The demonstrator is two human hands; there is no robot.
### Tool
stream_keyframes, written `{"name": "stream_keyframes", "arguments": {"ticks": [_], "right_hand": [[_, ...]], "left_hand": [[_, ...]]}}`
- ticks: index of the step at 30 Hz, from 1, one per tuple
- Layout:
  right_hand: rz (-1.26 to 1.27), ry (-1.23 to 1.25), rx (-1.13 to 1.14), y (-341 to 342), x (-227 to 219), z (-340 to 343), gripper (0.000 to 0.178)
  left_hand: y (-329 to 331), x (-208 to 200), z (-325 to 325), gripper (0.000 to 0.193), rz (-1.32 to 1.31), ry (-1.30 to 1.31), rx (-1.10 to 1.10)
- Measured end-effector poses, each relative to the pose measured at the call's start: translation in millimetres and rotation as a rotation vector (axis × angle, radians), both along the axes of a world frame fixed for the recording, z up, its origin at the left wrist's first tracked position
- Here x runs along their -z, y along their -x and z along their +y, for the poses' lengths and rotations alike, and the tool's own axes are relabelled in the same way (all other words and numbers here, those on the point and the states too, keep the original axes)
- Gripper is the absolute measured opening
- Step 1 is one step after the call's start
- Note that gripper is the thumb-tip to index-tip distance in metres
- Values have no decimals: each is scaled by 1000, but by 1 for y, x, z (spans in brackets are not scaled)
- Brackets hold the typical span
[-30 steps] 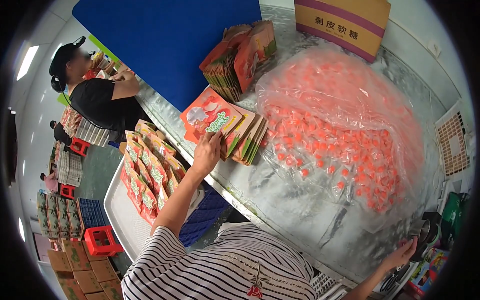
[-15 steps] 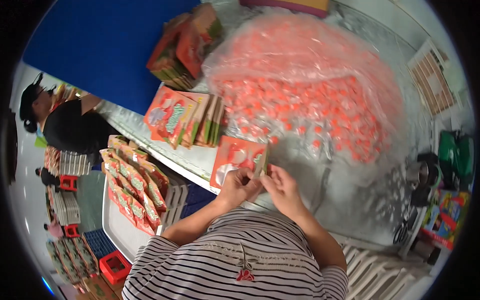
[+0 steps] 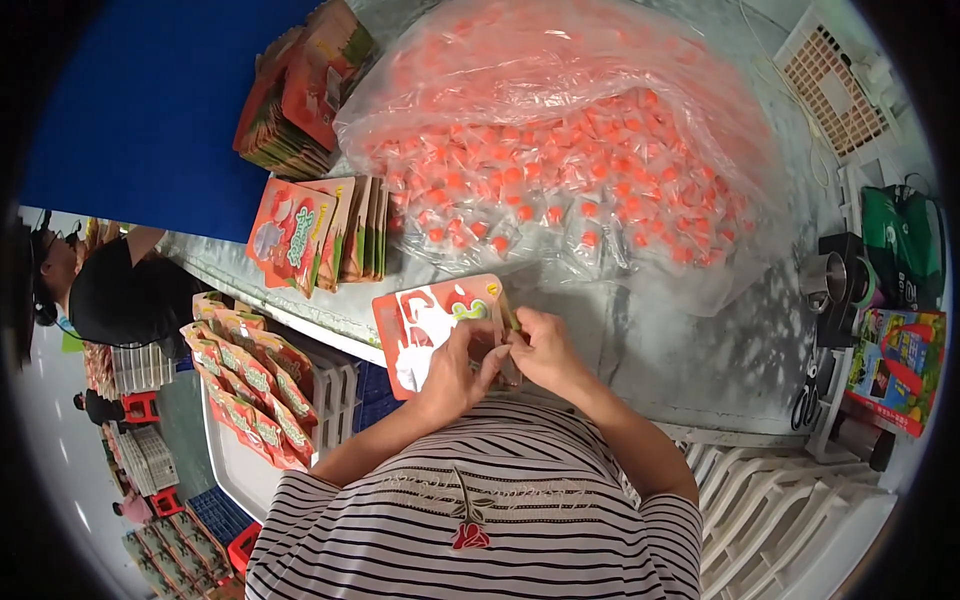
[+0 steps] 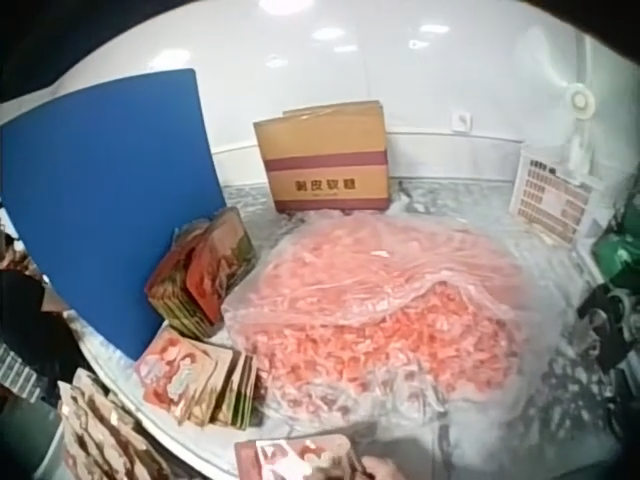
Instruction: Packaging individual gummy candies into small plastic retail bags by hand.
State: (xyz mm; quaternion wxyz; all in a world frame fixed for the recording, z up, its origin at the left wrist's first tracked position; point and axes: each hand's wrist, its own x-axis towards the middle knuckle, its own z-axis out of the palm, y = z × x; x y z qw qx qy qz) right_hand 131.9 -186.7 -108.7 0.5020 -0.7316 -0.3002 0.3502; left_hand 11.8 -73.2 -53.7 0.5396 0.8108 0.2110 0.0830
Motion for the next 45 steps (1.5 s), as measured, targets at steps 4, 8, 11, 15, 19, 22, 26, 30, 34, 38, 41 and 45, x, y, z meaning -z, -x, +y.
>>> {"name": "stream_keyframes", "arguments": {"ticks": [4,8,11,15,19,22,26,30,34,38,41,45], "right_hand": [[-137,-63,-21,3,-25,5,16],[-121,-28,-62,1,-38,7,18],[-180,-10,-76,4,-40,8,16],[-124,95,-10,-8,-46,10,13],[-200,28,-34,-16,-33,7,15],[-213,69,-158,-5,-45,9,15],[-257,34,-207,-3,-45,11,12],[-258,18,-197,-7,-46,16,13],[-283,51,-210,-8,-49,20,14],[-167,14,-258,-19,-29,16,14],[-258,-85,-284,-16,-27,20,14],[-207,-35,-283,-30,-47,30,21]], "left_hand": [[1,-12,28,57,-164,-698,518],[-4,-27,48,53,-172,-1055,745],[-11,-34,54,49,-98,-1057,850],[-11,-46,51,37,-188,-1199,896],[-11,-43,50,23,-117,-1127,1029],[-15,-45,54,22,-95,-1117,1012],[-15,-45,51,26,-117,-1333,985],[-13,-49,55,29,78,-1270,1002],[-12,-54,60,26,-27,-911,1043],[-6,-74,47,17,171,-418,1074],[0,-85,45,14,87,-403,862],[21,-65,53,19,130,-624,702]]}}
